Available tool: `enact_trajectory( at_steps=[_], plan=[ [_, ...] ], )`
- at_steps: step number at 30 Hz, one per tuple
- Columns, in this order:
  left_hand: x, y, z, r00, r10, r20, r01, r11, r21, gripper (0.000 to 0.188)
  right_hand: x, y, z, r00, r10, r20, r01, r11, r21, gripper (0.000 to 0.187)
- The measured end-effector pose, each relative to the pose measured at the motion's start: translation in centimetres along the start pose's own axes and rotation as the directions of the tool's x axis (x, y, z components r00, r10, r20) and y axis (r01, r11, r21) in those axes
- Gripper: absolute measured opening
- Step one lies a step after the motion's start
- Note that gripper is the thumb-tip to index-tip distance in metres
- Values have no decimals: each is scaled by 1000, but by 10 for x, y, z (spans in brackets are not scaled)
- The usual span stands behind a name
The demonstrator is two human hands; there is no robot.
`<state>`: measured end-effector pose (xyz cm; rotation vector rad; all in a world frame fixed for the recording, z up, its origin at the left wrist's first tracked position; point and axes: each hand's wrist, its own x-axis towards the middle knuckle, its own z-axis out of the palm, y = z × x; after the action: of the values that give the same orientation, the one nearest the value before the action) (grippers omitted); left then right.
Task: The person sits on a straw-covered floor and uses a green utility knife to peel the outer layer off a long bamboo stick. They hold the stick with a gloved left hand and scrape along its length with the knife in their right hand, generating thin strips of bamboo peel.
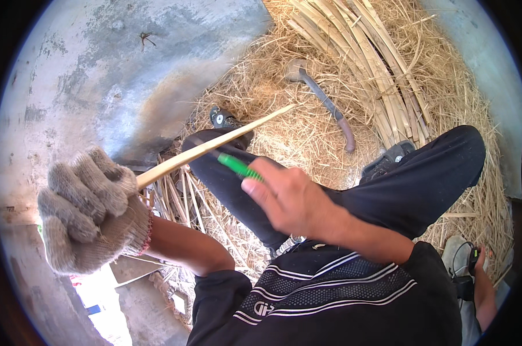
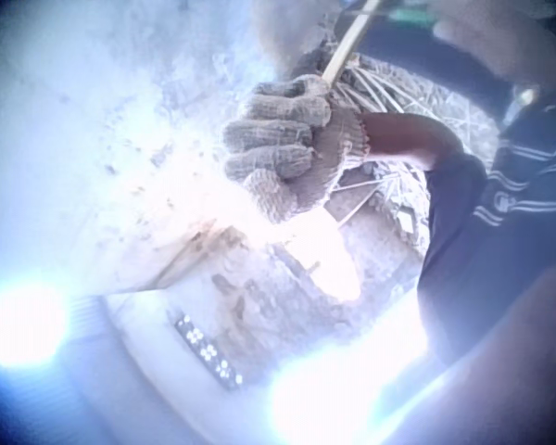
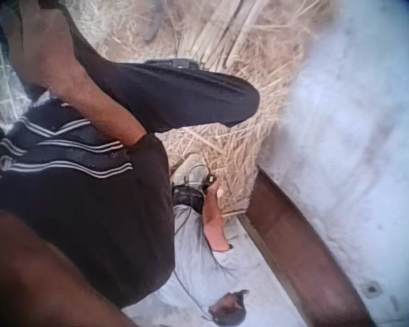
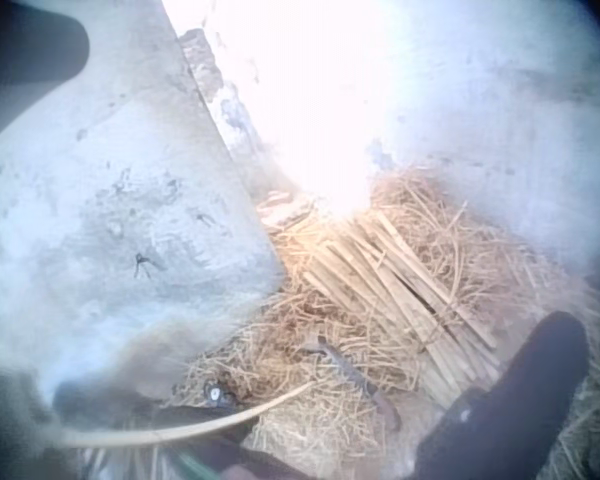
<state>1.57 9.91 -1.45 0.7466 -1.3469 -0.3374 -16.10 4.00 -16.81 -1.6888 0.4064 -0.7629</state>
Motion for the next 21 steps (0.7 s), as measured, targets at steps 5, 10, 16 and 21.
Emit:
enact_trajectory(
  at_steps=[5, 10, 16, 21],
  plan=[
    [-1, 2, 5, 960, -64, 273, 69, 998, -10, 25, -12, 21, 13, 988, 136, -75, -151, 951, -268, 25],
    [0, 1, 7, 967, -82, 241, 87, 996, -9, 25, -14, 4, 11, 984, 146, -98, -169, 939, -299, 26],
    [10, -8, 16, 979, -52, 196, 71, 993, -92, 27, -8, 70, 13, 935, 266, -234, -350, 802, -485, 27],
    [10, -6, 15, 987, -30, 155, 41, 997, -65, 28, -1, 45, 7, 973, 140, -183, -192, 931, -309, 25]
  ],
)
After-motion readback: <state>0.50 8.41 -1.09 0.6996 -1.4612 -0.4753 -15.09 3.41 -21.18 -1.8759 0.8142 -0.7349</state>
